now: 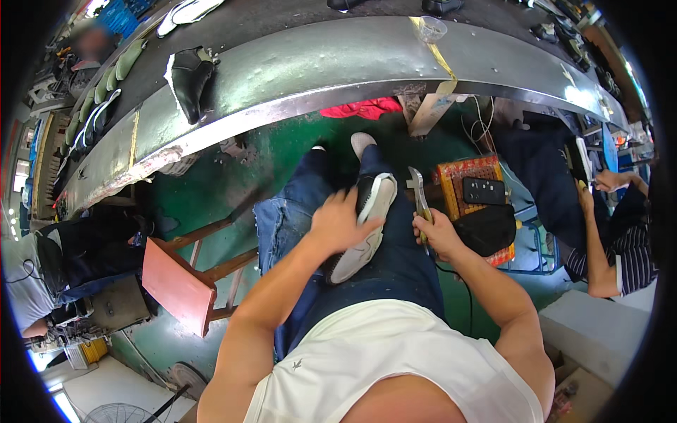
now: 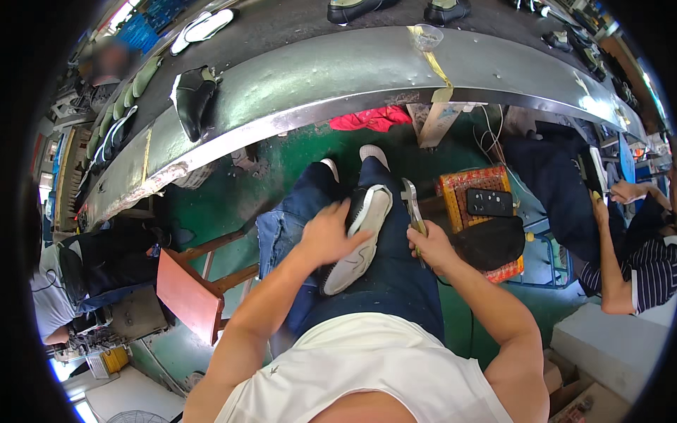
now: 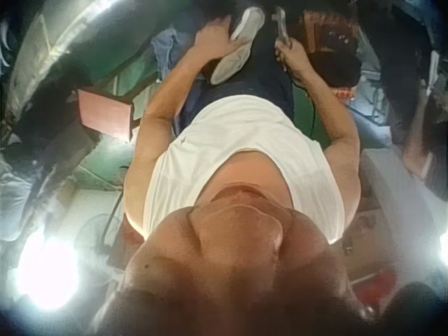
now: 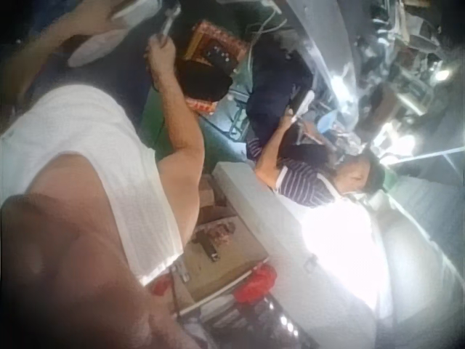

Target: The recorder is manually lasting shoes by pulling the upper material over the last and securing it with pincers and a hammer.

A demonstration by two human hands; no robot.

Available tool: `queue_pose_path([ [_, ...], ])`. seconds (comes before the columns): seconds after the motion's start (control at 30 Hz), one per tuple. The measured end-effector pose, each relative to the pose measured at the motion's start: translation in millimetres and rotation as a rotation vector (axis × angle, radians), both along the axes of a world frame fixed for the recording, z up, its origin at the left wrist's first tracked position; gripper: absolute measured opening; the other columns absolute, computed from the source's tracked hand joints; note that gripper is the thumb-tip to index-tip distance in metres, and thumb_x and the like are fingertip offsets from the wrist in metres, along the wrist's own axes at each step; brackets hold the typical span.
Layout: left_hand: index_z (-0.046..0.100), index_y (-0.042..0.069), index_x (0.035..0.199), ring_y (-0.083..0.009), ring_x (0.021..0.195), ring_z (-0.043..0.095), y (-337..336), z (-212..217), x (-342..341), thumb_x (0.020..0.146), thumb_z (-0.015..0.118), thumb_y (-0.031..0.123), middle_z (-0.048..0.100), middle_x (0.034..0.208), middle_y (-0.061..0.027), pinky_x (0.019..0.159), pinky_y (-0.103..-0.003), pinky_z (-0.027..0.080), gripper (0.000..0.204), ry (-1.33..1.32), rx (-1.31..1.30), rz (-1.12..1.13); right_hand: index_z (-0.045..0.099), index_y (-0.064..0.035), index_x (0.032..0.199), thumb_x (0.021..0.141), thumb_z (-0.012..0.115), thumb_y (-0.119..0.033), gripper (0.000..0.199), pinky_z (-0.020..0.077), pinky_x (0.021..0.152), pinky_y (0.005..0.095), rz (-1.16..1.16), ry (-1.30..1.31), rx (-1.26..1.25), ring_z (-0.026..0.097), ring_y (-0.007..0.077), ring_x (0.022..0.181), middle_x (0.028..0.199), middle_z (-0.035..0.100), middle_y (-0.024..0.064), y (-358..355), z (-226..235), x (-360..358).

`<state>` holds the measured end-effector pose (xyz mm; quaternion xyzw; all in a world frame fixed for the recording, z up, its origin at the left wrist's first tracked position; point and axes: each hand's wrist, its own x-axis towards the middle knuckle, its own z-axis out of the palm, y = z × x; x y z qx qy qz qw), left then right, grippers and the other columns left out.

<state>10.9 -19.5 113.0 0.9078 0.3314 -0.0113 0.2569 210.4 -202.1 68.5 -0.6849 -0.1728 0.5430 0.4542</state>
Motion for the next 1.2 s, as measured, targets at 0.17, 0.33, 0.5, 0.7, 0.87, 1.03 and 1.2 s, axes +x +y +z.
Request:
queue_pose_path([
  [0.17, 0.053, -0.002, 0.14, -0.0285, 0.11, 0.066, 71.4, -80.5, 62.0, 0.089, 0.076, 0.037, 0.067, 0.122, -0.0203, 0.096, -0.04, 0.053, 0.068, -0.427, -0.749, 0.25, 0.059, -0.0015, 0.114, 0.098, 0.063, -0.021, 0.025, 0.0514, 0.066, 0.0288, 0.139, -0.14, 0.09, 0.059, 0.012, 0.073, 0.085, 0.061, 0.003, -2.5, 21.3, -6.9],
  [0.33, 0.038, 0.006, 0.152, -0.017, 0.113, 0.06, 68.8, -14.7, 13.8, 0.095, 0.071, 0.013, 0.062, 0.126, -0.009, 0.099, -0.032, 0.049, 0.066, -0.855, -1.237, 0.243, 0.06, -0.0005, 0.116, 0.098, 0.062, -0.017, 0.025, 0.0529, 0.073, 0.0308, 0.425, -0.539, 0.15, 0.066, 0.0137, 0.076, 0.083, 0.067, 0.0085, -1.0, 72.9, -15.7],
  [0.5, 0.024, 0.01, 0.159, -0.02, 0.131, 0.048, 65.2, 19.7, -31.0, 0.092, 0.066, 0.005, 0.051, 0.141, -0.0094, 0.115, -0.035, 0.032, 0.08, -0.773, -1.198, 0.04, 0.061, 0.0001, 0.122, 0.098, 0.061, -0.019, 0.03, 0.0517, 0.075, 0.0366, 0.519, -0.352, 0.238, 0.066, 0.0224, 0.079, 0.089, 0.069, 0.0116, 26.9, 98.7, -34.4],
  [0.7, 0.028, 0.009, 0.156, -0.019, 0.127, 0.049, 53.9, 21.1, -48.4, 0.09, 0.063, 0.002, 0.052, 0.136, -0.0085, 0.112, -0.033, 0.034, 0.075, -0.799, -1.022, 0.011, 0.062, 0.0007, 0.12, 0.102, 0.058, -0.02, 0.027, 0.0511, 0.071, 0.0311, 0.59, 0.006, 0.206, 0.062, 0.0123, 0.076, 0.087, 0.067, 0.0054, 54.0, 100.8, -42.2],
  [0.87, 0.044, 0.006, 0.146, -0.0179, 0.121, 0.053, 45.0, 12.9, -51.3, 0.1, 0.065, 0.018, 0.057, 0.131, -0.009, 0.106, -0.032, 0.042, 0.052, -0.707, -0.572, 0.16, 0.061, 0.0032, 0.116, 0.102, 0.057, -0.018, 0.026, 0.0519, 0.068, 0.0331, 0.563, 0.123, 0.125, 0.064, 0.0149, 0.073, 0.088, 0.067, 0.0088, 62.9, 109.7, -49.0],
  [1.03, 0.051, 0.007, 0.142, -0.0188, 0.123, 0.053, 48.2, 1.7, -55.2, 0.098, 0.068, 0.015, 0.055, 0.133, -0.0085, 0.107, -0.033, 0.043, 0.048, -0.817, -0.792, 0.235, 0.059, 0.0055, 0.114, 0.099, 0.059, -0.017, 0.027, 0.0539, 0.079, 0.0399, 0.691, -0.488, 0.157, 0.069, 0.0337, 0.088, 0.097, 0.068, 0.0217, 68.3, 88.0, -51.7],
  [1.2, 0.053, 0.009, 0.14, -0.016, 0.122, 0.053, 49.1, -4.6, -58.0, 0.096, 0.07, 0.013, 0.056, 0.133, -0.0052, 0.106, -0.031, 0.043, 0.047, -0.812, -0.747, 0.178, 0.055, 0.0073, 0.116, 0.097, 0.06, -0.016, 0.03, 0.0522, 0.084, 0.0503, 0.674, -0.875, 0.303, 0.065, 0.0468, 0.097, 0.11, 0.065, 0.0287, 54.0, 90.2, -61.5],
])
